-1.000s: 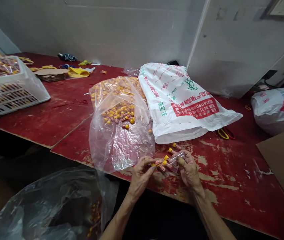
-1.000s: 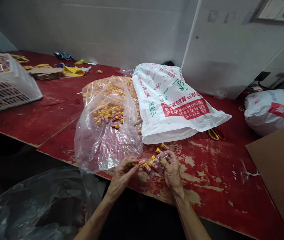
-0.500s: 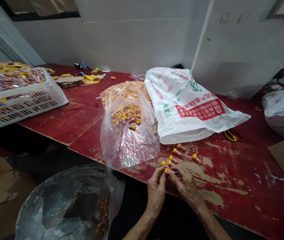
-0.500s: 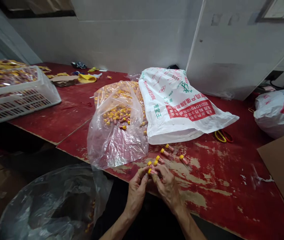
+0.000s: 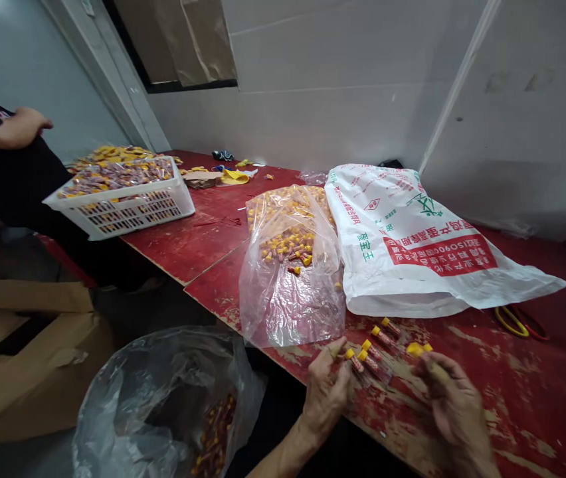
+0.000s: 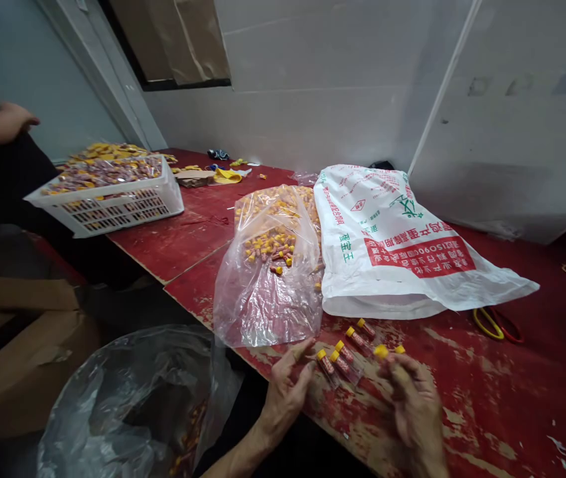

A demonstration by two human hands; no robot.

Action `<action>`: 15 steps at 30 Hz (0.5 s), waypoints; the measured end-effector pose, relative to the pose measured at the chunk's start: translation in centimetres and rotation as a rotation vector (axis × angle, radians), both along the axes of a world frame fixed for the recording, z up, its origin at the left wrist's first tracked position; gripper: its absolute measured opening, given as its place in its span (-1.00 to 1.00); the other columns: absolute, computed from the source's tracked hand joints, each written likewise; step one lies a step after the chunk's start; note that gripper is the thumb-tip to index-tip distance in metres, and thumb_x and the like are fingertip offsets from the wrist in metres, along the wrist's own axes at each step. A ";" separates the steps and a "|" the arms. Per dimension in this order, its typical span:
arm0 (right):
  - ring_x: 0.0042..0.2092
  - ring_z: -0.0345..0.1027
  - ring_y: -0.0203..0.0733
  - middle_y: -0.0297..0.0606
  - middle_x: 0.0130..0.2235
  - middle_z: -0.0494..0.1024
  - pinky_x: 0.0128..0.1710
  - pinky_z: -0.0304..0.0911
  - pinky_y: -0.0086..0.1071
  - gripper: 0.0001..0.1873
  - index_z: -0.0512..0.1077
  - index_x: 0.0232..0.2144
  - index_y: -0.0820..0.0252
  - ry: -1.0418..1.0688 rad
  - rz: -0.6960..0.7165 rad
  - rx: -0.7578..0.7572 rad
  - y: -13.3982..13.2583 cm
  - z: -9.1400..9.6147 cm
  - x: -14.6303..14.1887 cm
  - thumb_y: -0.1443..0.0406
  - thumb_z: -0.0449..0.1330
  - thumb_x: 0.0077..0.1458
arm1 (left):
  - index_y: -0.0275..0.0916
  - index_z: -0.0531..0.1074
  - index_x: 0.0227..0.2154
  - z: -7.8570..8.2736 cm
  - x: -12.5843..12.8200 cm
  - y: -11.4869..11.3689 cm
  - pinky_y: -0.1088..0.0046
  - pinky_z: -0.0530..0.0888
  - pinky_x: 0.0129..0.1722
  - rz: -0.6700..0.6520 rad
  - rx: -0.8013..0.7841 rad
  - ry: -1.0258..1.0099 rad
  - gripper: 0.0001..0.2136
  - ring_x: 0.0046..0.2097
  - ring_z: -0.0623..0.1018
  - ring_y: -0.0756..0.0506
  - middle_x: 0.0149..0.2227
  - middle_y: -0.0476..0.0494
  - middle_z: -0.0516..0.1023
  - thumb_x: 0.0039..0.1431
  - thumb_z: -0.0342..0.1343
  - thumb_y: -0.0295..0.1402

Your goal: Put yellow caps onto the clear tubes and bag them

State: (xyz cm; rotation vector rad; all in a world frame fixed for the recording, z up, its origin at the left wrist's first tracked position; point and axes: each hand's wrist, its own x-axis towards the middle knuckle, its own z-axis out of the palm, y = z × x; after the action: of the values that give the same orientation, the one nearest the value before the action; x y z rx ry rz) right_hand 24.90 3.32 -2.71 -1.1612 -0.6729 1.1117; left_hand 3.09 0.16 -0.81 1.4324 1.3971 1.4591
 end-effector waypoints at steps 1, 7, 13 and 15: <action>-0.40 0.40 -0.23 -0.32 -0.35 0.52 -0.41 0.37 -0.38 -0.55 0.43 -0.37 0.15 -0.039 -0.088 0.008 0.8 0.1 1.6 0.12 0.42 -0.37 | -0.17 0.44 -0.04 0.0 -1.0 0.4 0.26 0.46 -0.06 0.086 0.063 0.099 -0.69 -0.09 0.53 -0.16 -0.12 -0.21 0.55 0.14 0.04 -0.35; -0.28 0.36 0.01 -0.17 -0.33 0.50 -0.29 0.29 -0.16 -0.44 0.43 -0.38 0.18 -0.769 -0.279 -0.235 3.6 -1.5 8.3 -0.10 0.24 -0.35 | -0.26 0.41 -0.01 0.7 -9.5 4.4 -0.03 0.16 0.12 0.485 0.100 0.884 -0.64 0.15 0.29 -0.35 0.07 -0.36 0.41 0.10 0.03 -0.39; -0.21 0.37 0.09 -0.06 -0.18 0.49 -0.24 0.25 -0.14 -0.35 0.43 -0.24 0.20 -1.101 -0.130 -0.199 3.9 -3.2 8.0 -0.16 -0.02 -0.15 | -0.34 0.49 -0.26 0.5 -17.7 8.1 -0.02 0.22 -0.01 0.647 -0.134 0.962 -0.72 0.00 0.41 -0.37 -0.14 -0.44 0.53 -0.03 -0.05 -0.56; -0.22 0.37 0.09 -0.06 -0.20 0.50 -0.25 0.25 -0.13 -0.36 0.43 -0.25 0.19 -1.119 -0.111 -0.201 3.9 -3.5 7.9 -0.16 -0.03 -0.15 | -0.29 0.45 -0.52 0.2 -19.8 8.6 0.12 0.30 -0.12 0.675 -0.123 0.890 -0.83 -0.20 0.49 -0.29 -0.42 -0.31 0.54 -0.05 -0.04 -0.54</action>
State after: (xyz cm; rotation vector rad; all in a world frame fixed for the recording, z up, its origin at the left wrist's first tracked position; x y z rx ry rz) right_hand 32.78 7.23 -6.22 -1.9678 -1.3291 0.3474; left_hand -16.69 8.76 -0.56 1.7005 2.6663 1.0508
